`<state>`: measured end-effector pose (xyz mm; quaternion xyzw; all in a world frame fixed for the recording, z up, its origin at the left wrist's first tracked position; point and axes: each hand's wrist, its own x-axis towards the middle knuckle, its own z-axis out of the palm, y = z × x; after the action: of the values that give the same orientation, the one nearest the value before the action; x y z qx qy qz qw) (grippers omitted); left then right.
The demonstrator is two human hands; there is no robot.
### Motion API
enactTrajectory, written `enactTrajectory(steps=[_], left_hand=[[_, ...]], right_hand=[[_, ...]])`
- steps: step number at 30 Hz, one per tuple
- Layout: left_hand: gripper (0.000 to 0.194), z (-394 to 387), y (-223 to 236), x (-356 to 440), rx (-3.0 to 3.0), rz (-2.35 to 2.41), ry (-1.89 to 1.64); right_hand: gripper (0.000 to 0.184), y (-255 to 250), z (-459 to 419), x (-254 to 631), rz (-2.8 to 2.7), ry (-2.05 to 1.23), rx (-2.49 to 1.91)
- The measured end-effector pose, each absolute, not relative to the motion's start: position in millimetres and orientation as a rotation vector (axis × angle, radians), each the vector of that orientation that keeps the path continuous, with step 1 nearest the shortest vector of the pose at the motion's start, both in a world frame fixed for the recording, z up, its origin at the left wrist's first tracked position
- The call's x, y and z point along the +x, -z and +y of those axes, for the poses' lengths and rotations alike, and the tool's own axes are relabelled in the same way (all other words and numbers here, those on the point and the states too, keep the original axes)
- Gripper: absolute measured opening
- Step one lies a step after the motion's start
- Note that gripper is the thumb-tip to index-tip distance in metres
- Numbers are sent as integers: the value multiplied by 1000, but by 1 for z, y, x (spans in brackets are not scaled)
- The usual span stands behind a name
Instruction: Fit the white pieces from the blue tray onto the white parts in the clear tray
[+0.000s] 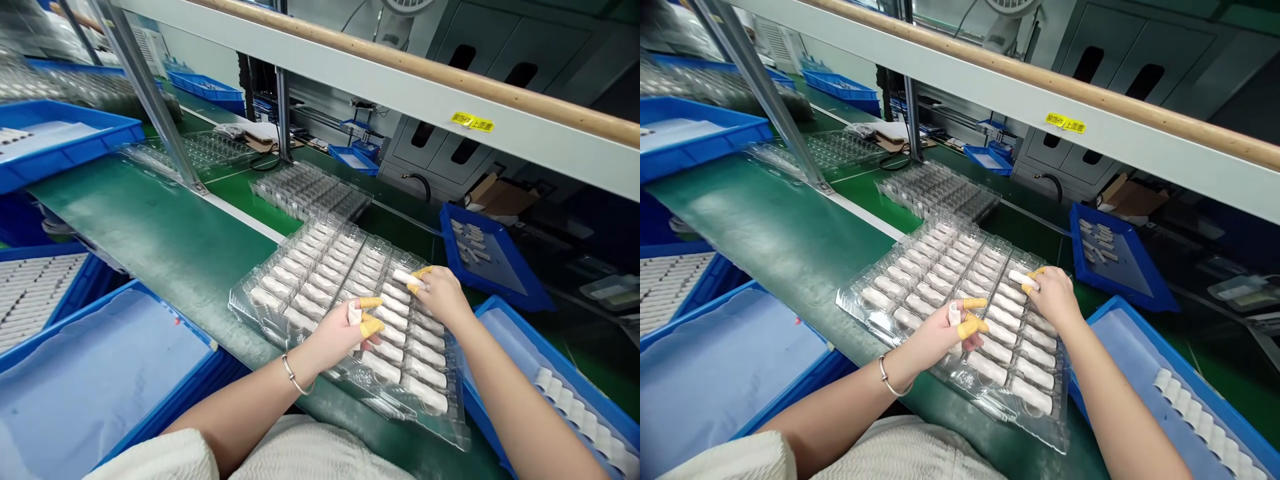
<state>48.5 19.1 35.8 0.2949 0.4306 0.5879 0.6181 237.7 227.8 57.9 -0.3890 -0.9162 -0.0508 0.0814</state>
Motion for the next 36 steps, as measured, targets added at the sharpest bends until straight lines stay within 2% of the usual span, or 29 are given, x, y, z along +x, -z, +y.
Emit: enactTrajectory(steps=[6,11,16,21,25,28,31,36], left_hand=[[51,17,-32,47,840,1130,-1190],[41,17,-32,50,918,1221,-1203],[39,14,-35,53,988,1192,-1257],[42,15,-24,54,978,1207,-1270],[43,19,-21,54,911,1189,-1313],[51,21,-31,53,807,1118,-1399],[61,23,-43,51,720,1076,-1511],[46,25,-44,52,734,1096,-1492]], right_hand=[[24,-40,238,216,-2831,91,-1201],[22,-37,240,213,-2835,67,-1259],[26,-41,235,208,-2845,74,-1295],[7,-46,229,199,-2835,76,-1307],[13,-61,223,199,-2727,46,-1359],[19,-74,201,202,-2674,-45,-1357],[14,-82,162,206,-2745,-169,-1222],[13,-85,116,218,-2796,-441,-1026]])
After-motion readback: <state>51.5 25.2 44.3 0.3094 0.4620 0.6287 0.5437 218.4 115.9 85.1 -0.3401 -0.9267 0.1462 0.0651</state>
